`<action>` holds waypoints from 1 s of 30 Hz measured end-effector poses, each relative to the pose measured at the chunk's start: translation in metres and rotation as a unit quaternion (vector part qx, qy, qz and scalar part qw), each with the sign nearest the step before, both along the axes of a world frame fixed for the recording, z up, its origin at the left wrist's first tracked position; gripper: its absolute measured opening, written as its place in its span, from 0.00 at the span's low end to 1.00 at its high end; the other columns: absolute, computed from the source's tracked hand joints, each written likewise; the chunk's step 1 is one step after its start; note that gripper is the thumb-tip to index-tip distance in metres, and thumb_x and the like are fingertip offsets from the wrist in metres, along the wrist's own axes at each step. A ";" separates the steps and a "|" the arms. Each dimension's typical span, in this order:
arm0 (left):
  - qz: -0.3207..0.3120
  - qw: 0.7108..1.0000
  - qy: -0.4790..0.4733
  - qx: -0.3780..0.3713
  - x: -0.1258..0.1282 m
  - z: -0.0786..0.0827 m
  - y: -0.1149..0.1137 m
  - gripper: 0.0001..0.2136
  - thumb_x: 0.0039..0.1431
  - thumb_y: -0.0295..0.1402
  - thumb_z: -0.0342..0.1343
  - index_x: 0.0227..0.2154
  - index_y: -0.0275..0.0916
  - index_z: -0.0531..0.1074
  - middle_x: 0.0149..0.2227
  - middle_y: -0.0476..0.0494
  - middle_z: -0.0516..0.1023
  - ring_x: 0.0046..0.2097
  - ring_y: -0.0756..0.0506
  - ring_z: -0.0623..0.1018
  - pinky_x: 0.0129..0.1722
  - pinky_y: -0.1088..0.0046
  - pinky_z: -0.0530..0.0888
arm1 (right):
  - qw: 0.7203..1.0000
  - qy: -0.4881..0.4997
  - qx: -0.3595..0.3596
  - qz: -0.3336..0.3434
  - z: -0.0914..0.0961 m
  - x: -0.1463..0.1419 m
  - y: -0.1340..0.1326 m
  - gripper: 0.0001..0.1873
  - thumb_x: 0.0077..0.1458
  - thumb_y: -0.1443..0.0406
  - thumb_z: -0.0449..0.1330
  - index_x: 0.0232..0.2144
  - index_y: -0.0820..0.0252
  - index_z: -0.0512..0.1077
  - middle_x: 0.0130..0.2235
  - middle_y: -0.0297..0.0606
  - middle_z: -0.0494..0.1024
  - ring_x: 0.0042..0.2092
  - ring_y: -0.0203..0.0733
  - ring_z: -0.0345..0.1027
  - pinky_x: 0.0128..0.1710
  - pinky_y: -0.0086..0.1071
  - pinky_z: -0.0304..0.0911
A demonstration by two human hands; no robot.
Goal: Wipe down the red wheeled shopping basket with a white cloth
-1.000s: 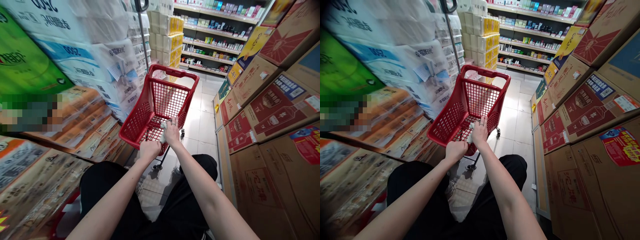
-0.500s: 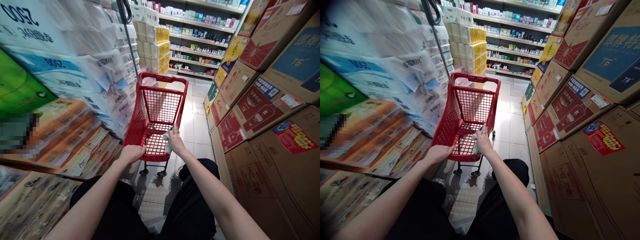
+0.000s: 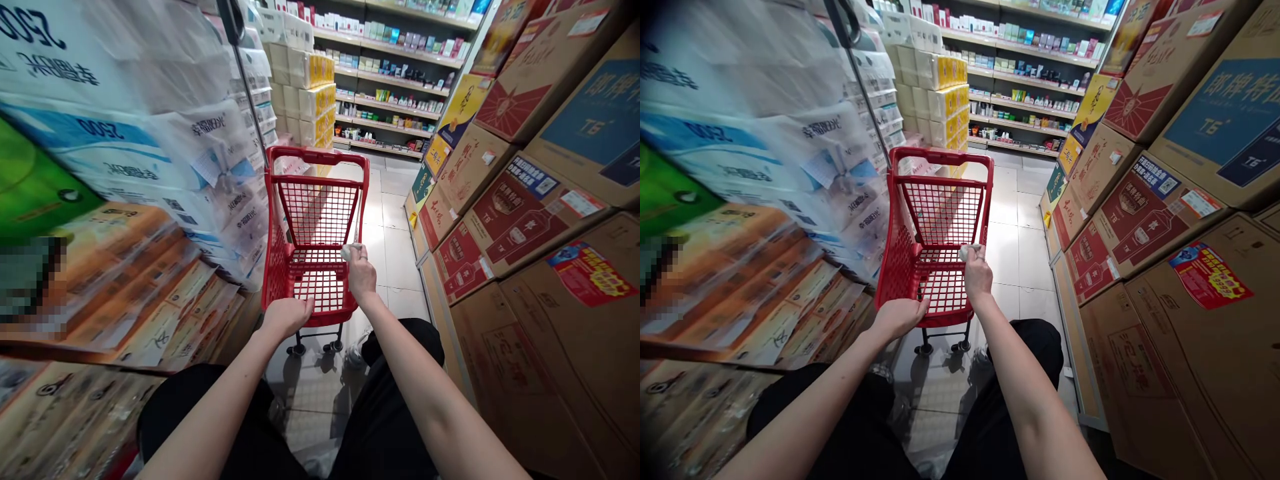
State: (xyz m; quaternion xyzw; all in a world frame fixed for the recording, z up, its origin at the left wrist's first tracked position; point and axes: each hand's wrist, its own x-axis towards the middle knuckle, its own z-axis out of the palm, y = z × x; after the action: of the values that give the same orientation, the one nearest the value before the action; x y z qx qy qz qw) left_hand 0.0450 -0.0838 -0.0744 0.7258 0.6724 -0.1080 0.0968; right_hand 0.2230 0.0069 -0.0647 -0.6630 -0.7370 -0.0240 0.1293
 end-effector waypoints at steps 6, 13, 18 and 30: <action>-0.016 1.000 0.003 0.014 -0.001 -0.002 0.000 0.28 0.64 0.40 0.30 0.36 0.33 0.76 0.36 0.30 0.79 0.39 0.36 0.78 0.36 0.62 0.69 | 0.995 0.090 -0.027 -0.033 -0.027 0.004 -0.058 0.31 0.60 0.70 0.43 0.64 0.68 0.39 0.61 0.58 0.58 0.48 0.44 0.71 0.43 0.30 0.68; -0.058 0.998 -0.006 0.017 -0.004 -0.004 -0.002 0.27 0.64 0.40 0.31 0.33 0.34 0.77 0.33 0.31 0.79 0.38 0.37 0.78 0.36 0.62 0.69 | 0.991 0.084 -0.097 -0.048 -0.008 0.008 -0.041 0.24 0.61 0.68 0.44 0.59 0.68 0.50 0.40 0.48 0.76 0.39 0.46 0.75 0.37 0.33 0.68; -0.052 0.998 -0.014 0.023 0.004 -0.003 -0.004 0.28 0.64 0.39 0.30 0.33 0.36 0.77 0.34 0.32 0.79 0.38 0.37 0.78 0.37 0.62 0.70 | 0.992 0.052 -0.081 -0.084 0.002 0.006 -0.001 0.17 0.63 0.68 0.44 0.52 0.67 0.57 0.37 0.47 0.77 0.39 0.46 0.75 0.37 0.34 0.68; -0.019 1.000 -0.002 0.008 0.004 0.001 0.002 0.26 0.63 0.36 0.32 0.36 0.35 0.77 0.37 0.32 0.79 0.41 0.37 0.78 0.37 0.61 0.70 | 0.991 0.018 -0.071 -0.111 -0.015 -0.004 -0.048 0.19 0.62 0.70 0.43 0.54 0.68 0.56 0.38 0.49 0.76 0.36 0.43 0.76 0.32 0.29 0.69</action>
State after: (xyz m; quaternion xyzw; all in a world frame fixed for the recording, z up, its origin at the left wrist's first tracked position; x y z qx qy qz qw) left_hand 0.0494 -0.0822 -0.0737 0.7393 0.6593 -0.1029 0.0901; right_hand 0.2194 -0.0408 -0.0795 -0.7485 -0.6562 0.0262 0.0918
